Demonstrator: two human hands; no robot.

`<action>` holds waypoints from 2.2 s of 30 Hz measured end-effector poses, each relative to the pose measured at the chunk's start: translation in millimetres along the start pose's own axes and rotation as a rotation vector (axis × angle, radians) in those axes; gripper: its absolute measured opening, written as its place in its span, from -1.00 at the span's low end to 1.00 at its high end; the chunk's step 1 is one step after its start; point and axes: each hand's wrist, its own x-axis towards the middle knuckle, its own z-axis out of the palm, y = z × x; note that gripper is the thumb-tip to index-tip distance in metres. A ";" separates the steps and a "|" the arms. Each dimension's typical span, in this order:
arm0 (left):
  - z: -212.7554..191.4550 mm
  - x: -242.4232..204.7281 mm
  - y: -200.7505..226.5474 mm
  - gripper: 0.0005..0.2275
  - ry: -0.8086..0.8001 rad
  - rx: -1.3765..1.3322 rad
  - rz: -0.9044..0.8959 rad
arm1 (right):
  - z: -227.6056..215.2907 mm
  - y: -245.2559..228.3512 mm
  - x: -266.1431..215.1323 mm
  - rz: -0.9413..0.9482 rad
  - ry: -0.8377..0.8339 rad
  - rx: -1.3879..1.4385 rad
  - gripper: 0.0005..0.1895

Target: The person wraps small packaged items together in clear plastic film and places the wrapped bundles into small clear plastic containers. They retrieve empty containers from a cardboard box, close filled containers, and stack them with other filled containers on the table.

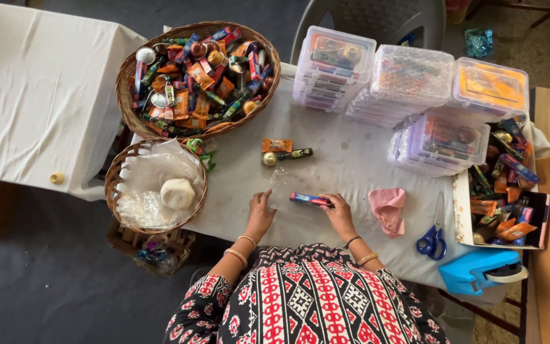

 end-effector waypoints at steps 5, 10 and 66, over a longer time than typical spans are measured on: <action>12.4 4.5 -10.5 -0.47 0.062 -0.063 0.042 | 31.6 19.0 0.8 0.085 -0.024 0.199 -0.63; 5.3 7.9 -1.3 -0.52 0.087 -0.107 0.044 | 51.7 64.6 -2.9 0.128 -0.109 0.364 -0.67; 0.9 82.6 10.5 -0.67 0.009 -0.058 -0.265 | 52.6 18.3 36.0 -0.159 -0.243 -0.171 -0.63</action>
